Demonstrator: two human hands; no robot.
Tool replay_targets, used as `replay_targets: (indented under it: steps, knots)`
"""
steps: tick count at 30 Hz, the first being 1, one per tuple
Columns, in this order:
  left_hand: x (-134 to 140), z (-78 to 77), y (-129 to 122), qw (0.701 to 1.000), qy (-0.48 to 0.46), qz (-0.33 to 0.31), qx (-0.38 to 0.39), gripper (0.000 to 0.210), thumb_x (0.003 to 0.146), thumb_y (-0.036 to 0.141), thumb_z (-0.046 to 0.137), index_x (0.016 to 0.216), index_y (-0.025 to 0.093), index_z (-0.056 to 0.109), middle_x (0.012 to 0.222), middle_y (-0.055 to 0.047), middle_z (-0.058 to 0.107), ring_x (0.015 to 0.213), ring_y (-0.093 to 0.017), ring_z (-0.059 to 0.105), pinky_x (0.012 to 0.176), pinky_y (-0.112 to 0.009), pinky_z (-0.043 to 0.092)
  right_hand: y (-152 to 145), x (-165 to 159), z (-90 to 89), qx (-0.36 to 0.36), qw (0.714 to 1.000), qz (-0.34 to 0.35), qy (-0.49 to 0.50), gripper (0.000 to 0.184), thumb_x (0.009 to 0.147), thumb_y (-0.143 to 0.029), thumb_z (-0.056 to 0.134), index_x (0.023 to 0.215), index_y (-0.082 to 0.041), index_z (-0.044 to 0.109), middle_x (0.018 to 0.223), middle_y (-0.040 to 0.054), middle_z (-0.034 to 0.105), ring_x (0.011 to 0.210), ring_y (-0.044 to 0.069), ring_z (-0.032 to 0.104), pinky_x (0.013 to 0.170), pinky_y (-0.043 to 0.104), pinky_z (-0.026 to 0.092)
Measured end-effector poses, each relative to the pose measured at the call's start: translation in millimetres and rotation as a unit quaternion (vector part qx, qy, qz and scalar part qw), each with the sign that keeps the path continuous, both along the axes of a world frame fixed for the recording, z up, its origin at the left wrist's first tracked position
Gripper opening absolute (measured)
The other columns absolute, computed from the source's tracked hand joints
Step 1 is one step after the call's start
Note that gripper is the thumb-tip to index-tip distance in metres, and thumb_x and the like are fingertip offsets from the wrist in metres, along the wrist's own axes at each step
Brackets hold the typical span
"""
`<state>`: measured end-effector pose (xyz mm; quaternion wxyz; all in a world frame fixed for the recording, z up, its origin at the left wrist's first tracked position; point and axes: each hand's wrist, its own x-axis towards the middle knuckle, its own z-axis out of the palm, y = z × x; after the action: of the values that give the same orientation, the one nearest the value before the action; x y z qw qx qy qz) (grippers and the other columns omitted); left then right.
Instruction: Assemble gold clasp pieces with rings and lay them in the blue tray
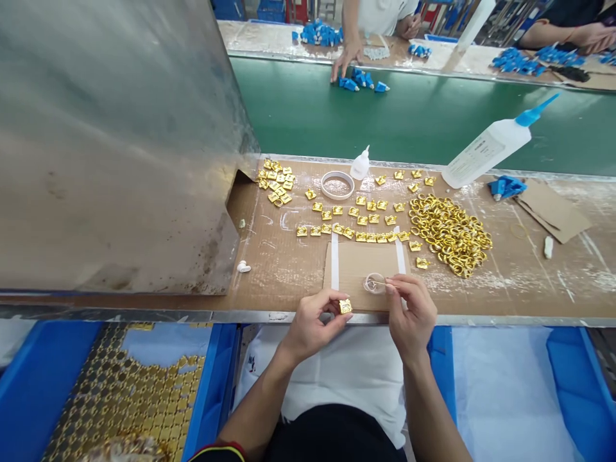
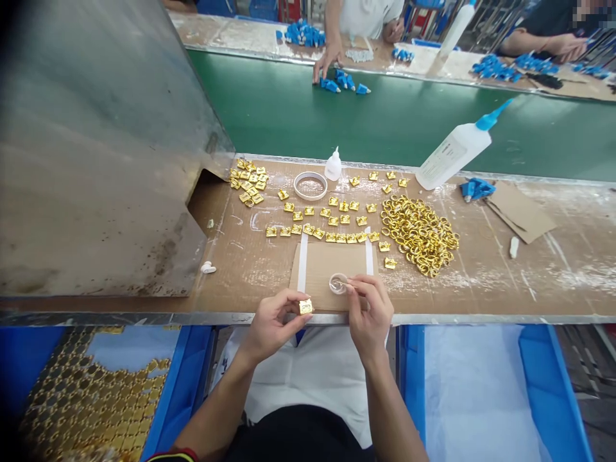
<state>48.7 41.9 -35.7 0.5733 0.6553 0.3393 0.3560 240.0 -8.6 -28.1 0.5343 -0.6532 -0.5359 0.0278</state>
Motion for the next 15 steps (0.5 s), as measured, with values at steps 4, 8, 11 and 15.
replay_targets:
  steps: [4,8,11,15]
  knots:
    - [0.1,0.9,0.4,1.000,0.002,-0.001,-0.001,0.018,0.086,0.025,0.072,0.101,0.015,0.070,0.078,-0.004,0.072,0.068,-0.014,0.070,0.064,-0.022,0.057,4.1,-1.0,1.9,-0.010,0.998,0.005,-0.056,0.012,0.096,-0.018,0.064,0.090,-0.024,0.073,0.092,0.0043,0.070,0.084,0.019,0.069,0.073,0.032,0.059]
    - [0.3,2.7,0.6,1.000,0.008,0.002,-0.006,0.018,0.085,0.023,0.072,0.100,0.015,0.070,0.077,-0.003,0.071,0.067,-0.014,0.069,0.064,-0.021,0.057,4.4,-1.0,3.8,-0.038,0.997,0.010,-0.074,0.014,0.097,-0.020,0.062,0.089,-0.025,0.073,0.092,0.0045,0.070,0.084,0.020,0.069,0.073,0.032,0.059]
    - [0.4,4.3,0.3,1.000,0.002,-0.002,-0.012,0.017,0.085,0.023,0.072,0.100,0.014,0.070,0.079,-0.004,0.072,0.068,-0.014,0.070,0.065,-0.021,0.057,5.3,0.0,4.0,-0.043,0.997,0.018,-0.062,0.014,0.097,-0.021,0.063,0.089,-0.024,0.073,0.092,0.0050,0.070,0.085,0.020,0.069,0.073,0.032,0.059]
    - [0.8,6.4,0.8,1.000,-0.004,-0.007,-0.017,0.017,0.084,0.021,0.072,0.100,0.014,0.070,0.079,-0.004,0.073,0.069,-0.014,0.070,0.065,-0.021,0.058,5.1,1.7,1.7,-0.050,0.998,0.024,-0.004,0.013,0.097,-0.024,0.064,0.087,-0.023,0.073,0.091,0.0059,0.071,0.085,0.021,0.069,0.071,0.032,0.058]
